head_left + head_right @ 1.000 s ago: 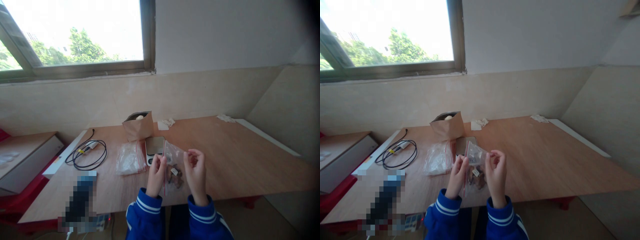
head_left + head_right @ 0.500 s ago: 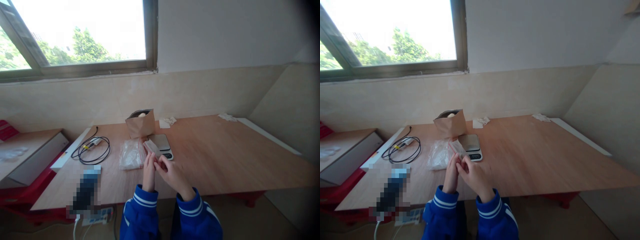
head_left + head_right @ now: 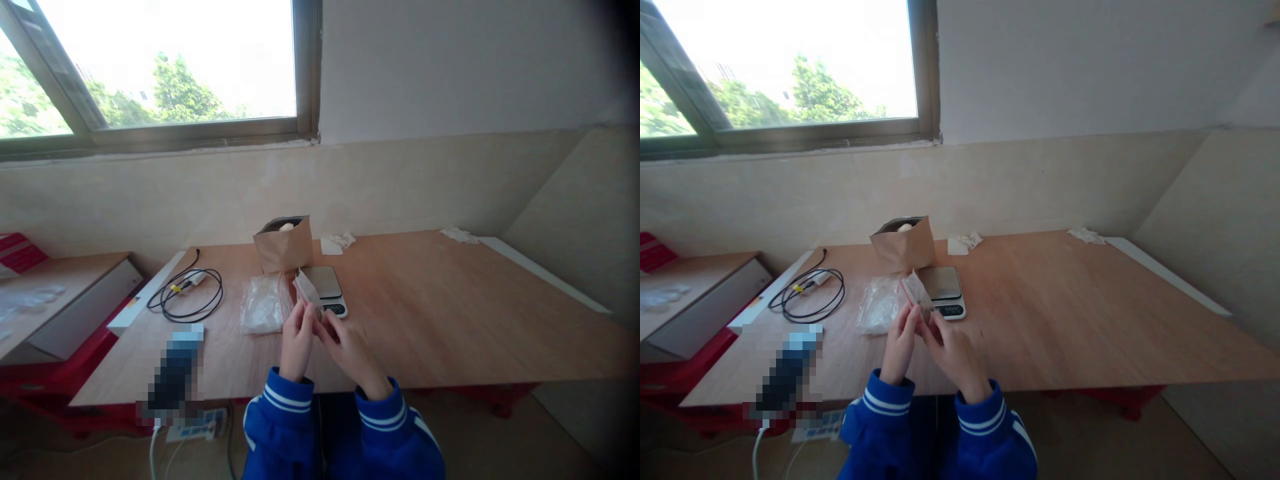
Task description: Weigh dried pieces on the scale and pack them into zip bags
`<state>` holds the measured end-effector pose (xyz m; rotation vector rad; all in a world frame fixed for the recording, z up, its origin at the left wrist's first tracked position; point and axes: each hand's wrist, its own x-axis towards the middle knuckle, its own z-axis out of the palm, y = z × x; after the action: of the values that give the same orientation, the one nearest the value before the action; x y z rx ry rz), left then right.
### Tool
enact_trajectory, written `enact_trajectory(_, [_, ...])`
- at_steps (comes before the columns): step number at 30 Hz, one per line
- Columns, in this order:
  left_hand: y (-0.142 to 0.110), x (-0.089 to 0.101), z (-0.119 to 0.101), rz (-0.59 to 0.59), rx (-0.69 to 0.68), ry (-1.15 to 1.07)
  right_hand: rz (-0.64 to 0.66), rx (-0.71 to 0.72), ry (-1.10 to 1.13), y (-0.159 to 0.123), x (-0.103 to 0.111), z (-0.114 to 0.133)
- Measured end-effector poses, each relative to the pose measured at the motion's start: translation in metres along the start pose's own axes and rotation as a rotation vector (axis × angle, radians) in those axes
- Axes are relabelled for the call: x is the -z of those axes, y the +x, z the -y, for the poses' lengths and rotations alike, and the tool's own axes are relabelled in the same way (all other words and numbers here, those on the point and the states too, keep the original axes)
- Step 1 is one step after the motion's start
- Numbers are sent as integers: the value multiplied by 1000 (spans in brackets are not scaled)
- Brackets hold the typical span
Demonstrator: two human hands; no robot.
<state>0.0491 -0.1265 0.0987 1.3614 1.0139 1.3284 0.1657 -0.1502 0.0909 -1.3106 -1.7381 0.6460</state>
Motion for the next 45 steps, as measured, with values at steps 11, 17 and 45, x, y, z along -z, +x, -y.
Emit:
enact_trajectory(11, [-1, 2, 2, 144, 3, 240, -36, 24, 120, -1, 4, 0])
enact_trajectory(17, [0, -1, 7, 42, -44, 271, -115, 34, 140, 1, -1, -11])
enact_trajectory(45, [3, -5, 66, 1, 544, -678, -665, -124, 257, 7, -7, -20])
